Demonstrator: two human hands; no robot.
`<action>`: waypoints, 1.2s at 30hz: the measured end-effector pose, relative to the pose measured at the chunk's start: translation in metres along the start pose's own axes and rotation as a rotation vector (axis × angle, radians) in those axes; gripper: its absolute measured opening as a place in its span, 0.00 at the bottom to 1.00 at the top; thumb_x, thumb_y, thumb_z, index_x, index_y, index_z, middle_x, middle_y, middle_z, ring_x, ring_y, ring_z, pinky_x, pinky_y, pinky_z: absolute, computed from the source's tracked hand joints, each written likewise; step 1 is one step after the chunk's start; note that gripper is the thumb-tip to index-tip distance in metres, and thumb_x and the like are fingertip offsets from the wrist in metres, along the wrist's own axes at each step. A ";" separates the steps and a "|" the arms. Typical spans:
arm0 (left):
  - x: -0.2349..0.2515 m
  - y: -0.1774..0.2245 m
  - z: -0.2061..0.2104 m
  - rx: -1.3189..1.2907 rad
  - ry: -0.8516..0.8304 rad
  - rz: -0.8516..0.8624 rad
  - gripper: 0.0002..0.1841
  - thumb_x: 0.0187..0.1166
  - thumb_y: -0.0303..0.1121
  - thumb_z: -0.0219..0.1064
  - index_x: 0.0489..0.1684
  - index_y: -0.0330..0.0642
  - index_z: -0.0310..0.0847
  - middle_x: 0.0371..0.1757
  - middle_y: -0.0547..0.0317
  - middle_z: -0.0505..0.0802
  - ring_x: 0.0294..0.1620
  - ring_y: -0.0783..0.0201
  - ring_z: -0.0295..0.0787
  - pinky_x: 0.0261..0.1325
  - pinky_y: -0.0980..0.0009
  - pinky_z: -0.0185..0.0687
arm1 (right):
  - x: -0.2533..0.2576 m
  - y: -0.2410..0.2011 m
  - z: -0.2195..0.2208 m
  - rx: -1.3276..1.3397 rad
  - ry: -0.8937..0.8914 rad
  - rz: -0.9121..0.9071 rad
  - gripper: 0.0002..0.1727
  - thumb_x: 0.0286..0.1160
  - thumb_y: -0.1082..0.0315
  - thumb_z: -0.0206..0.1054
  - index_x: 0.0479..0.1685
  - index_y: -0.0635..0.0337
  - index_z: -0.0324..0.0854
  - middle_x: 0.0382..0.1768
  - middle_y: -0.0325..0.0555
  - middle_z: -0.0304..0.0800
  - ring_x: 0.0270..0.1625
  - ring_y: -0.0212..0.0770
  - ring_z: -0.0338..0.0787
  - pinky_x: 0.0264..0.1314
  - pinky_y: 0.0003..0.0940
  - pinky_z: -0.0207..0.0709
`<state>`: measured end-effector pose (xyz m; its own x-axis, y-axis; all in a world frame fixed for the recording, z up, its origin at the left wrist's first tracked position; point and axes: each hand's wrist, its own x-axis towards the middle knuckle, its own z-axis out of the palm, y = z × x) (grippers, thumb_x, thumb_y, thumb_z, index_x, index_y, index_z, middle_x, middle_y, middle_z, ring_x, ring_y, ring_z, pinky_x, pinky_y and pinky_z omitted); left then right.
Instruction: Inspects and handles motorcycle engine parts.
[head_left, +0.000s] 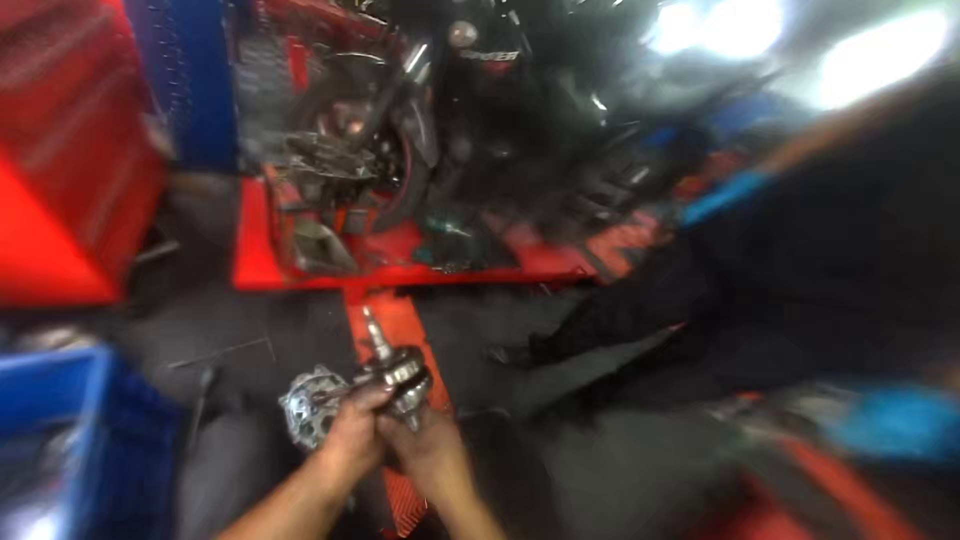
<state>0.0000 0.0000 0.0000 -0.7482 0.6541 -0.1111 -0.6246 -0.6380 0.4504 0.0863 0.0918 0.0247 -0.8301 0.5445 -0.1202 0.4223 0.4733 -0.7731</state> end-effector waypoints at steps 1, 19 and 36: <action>-0.001 0.000 0.000 -0.011 0.017 -0.006 0.13 0.58 0.36 0.76 0.38 0.42 0.87 0.34 0.52 0.94 0.36 0.62 0.94 0.43 0.62 0.91 | 0.000 0.001 0.000 0.004 0.000 -0.005 0.25 0.62 0.36 0.75 0.32 0.50 0.89 0.24 0.32 0.89 0.29 0.32 0.89 0.38 0.42 0.87; 0.009 -0.004 -0.006 0.008 0.042 -0.057 0.13 0.59 0.38 0.75 0.38 0.41 0.86 0.32 0.51 0.92 0.34 0.62 0.92 0.42 0.62 0.89 | 0.010 -0.002 -0.005 -0.143 -0.043 0.099 0.22 0.60 0.37 0.75 0.27 0.46 0.87 0.21 0.30 0.85 0.28 0.32 0.86 0.35 0.43 0.82; 0.010 -0.001 -0.004 -0.004 0.046 -0.032 0.14 0.58 0.30 0.73 0.42 0.37 0.85 0.40 0.46 0.95 0.43 0.58 0.94 0.50 0.58 0.91 | 0.008 0.013 0.006 0.274 0.041 -0.177 0.32 0.71 0.46 0.71 0.67 0.61 0.79 0.41 0.36 0.94 0.40 0.31 0.94 0.44 0.34 0.91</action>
<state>-0.0078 0.0056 -0.0054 -0.7376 0.6545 -0.1662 -0.6489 -0.6188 0.4428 0.0827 0.0986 0.0098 -0.8644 0.5002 0.0515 0.1549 0.3623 -0.9191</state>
